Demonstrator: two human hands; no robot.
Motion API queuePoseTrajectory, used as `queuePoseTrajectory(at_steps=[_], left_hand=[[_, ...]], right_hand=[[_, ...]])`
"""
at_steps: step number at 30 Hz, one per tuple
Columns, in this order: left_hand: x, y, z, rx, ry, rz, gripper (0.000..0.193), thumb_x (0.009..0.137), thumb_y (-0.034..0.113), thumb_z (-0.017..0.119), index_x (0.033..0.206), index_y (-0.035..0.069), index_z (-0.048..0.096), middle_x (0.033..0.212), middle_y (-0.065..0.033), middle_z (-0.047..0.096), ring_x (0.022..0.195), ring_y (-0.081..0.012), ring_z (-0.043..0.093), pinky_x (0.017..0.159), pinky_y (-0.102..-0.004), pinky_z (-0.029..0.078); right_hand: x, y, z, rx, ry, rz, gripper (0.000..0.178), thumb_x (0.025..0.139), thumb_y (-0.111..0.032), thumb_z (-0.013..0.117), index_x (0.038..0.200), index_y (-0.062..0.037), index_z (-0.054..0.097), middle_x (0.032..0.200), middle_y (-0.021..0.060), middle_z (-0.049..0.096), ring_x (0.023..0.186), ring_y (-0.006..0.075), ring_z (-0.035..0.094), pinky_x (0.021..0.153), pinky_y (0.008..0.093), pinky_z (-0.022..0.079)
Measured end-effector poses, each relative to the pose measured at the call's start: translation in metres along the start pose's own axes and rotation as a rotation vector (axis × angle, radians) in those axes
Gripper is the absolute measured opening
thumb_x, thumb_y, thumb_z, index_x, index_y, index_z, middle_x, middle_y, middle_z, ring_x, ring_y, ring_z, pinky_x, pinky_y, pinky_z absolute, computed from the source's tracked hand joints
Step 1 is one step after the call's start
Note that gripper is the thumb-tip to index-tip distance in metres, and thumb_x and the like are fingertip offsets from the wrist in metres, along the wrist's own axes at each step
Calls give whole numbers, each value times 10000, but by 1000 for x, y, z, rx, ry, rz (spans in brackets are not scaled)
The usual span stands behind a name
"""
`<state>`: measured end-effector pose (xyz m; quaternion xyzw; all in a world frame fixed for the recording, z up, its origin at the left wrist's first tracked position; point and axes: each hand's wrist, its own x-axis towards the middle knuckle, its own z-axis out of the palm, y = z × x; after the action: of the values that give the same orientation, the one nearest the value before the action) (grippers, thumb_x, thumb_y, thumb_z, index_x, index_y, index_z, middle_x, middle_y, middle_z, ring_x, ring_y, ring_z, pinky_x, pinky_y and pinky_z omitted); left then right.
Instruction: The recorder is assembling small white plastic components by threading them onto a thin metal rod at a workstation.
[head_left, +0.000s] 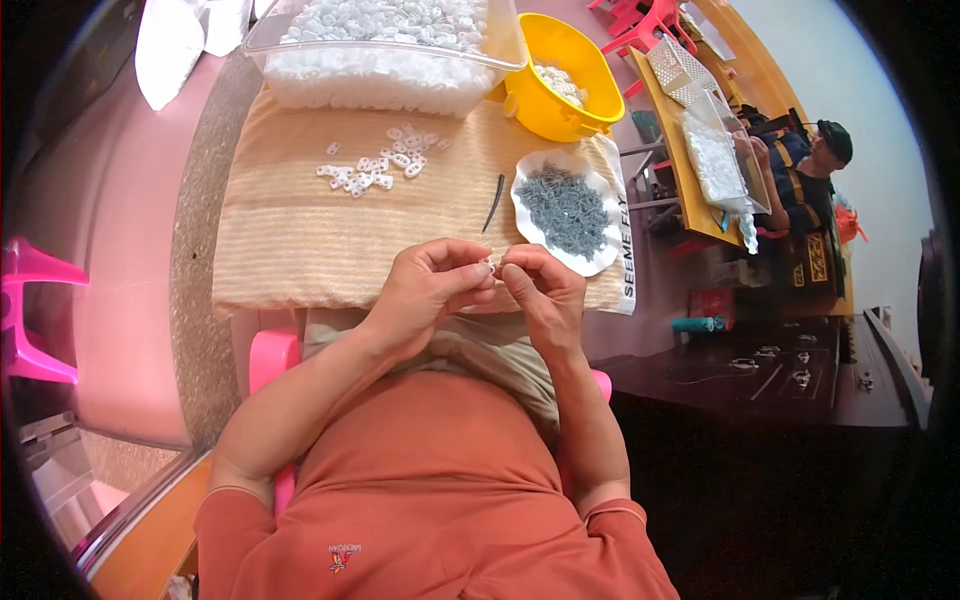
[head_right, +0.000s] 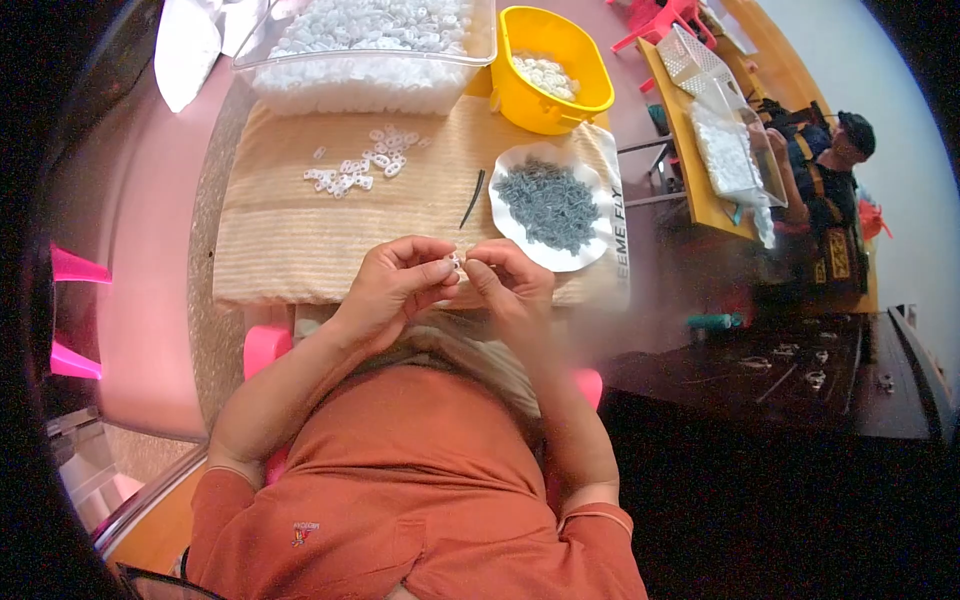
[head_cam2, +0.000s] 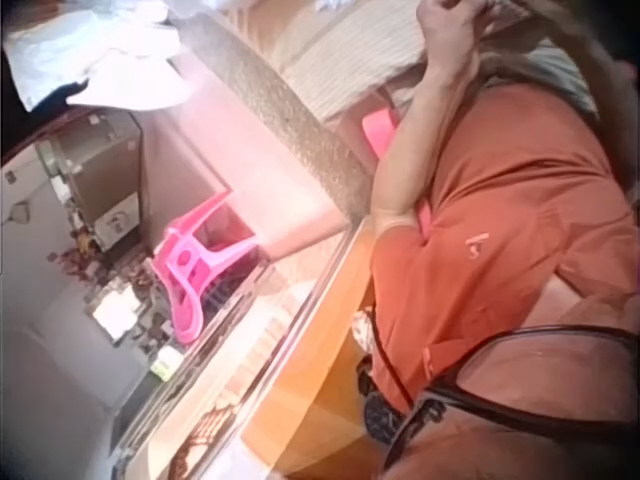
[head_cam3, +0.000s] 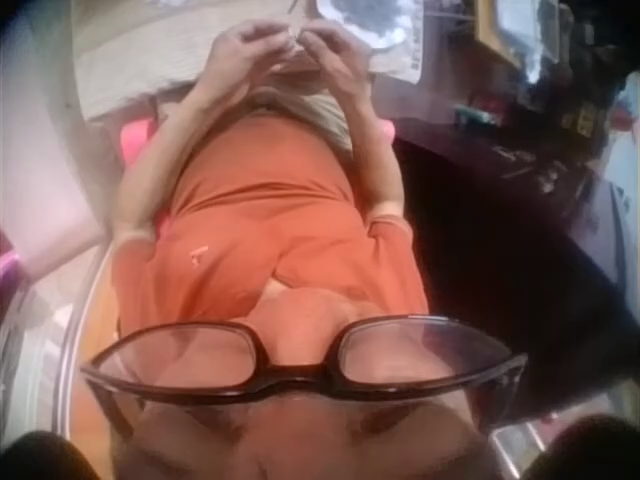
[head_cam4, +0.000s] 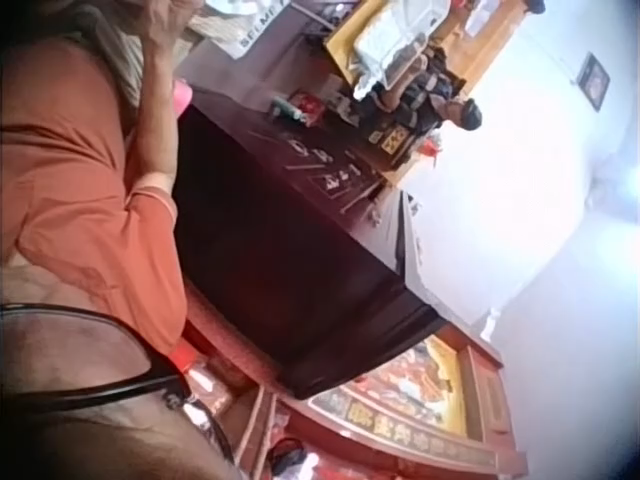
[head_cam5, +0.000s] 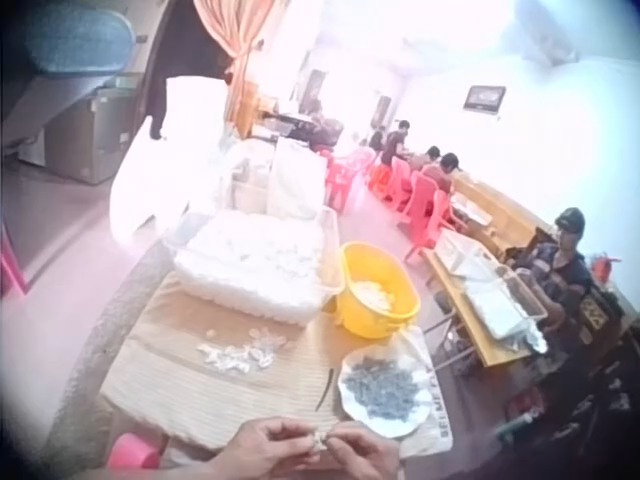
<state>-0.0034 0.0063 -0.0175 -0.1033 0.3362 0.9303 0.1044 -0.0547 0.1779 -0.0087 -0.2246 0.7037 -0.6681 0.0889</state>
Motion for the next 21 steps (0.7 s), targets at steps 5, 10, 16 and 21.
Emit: queuePoseTrajectory(at_steps=[5, 10, 16, 21], left_hand=[[0, 2, -1, -2, 5, -12, 181, 884, 36, 626, 1061, 3, 606, 952, -65, 654, 810, -129, 650, 755, -255, 571], [1, 3, -2, -27, 14, -10, 168, 883, 39, 628, 1046, -2, 612, 945, -73, 659, 811, -132, 650, 754, -264, 573], [3, 5, -5, -32, 34, -35, 167, 884, 32, 622, 1047, -5, 611, 937, -80, 661, 815, -136, 651, 749, -273, 574], [4, 9, -5, -46, 37, -36, 168, 878, 28, 628, 1042, -5, 612, 932, -80, 661, 818, -139, 651, 748, -279, 578]], right_hand=[[4, 0, 7, 77, -19, 78, 78, 899, -21, 612, 945, 37, 636, 949, 57, 619, 849, 106, 589, 765, 215, 470], [5, 2, 9, 41, 13, 100, 77, 895, -18, 608, 920, 43, 648, 893, 19, 628, 792, 78, 594, 717, 203, 475], [7, 5, 11, 208, 21, 200, 98, 906, -41, 605, 948, 40, 640, 905, 25, 634, 799, 85, 606, 726, 211, 501], [10, 7, 12, 335, 23, 283, 108, 915, -55, 598, 975, 32, 623, 913, 41, 640, 800, 91, 617, 730, 227, 531]])
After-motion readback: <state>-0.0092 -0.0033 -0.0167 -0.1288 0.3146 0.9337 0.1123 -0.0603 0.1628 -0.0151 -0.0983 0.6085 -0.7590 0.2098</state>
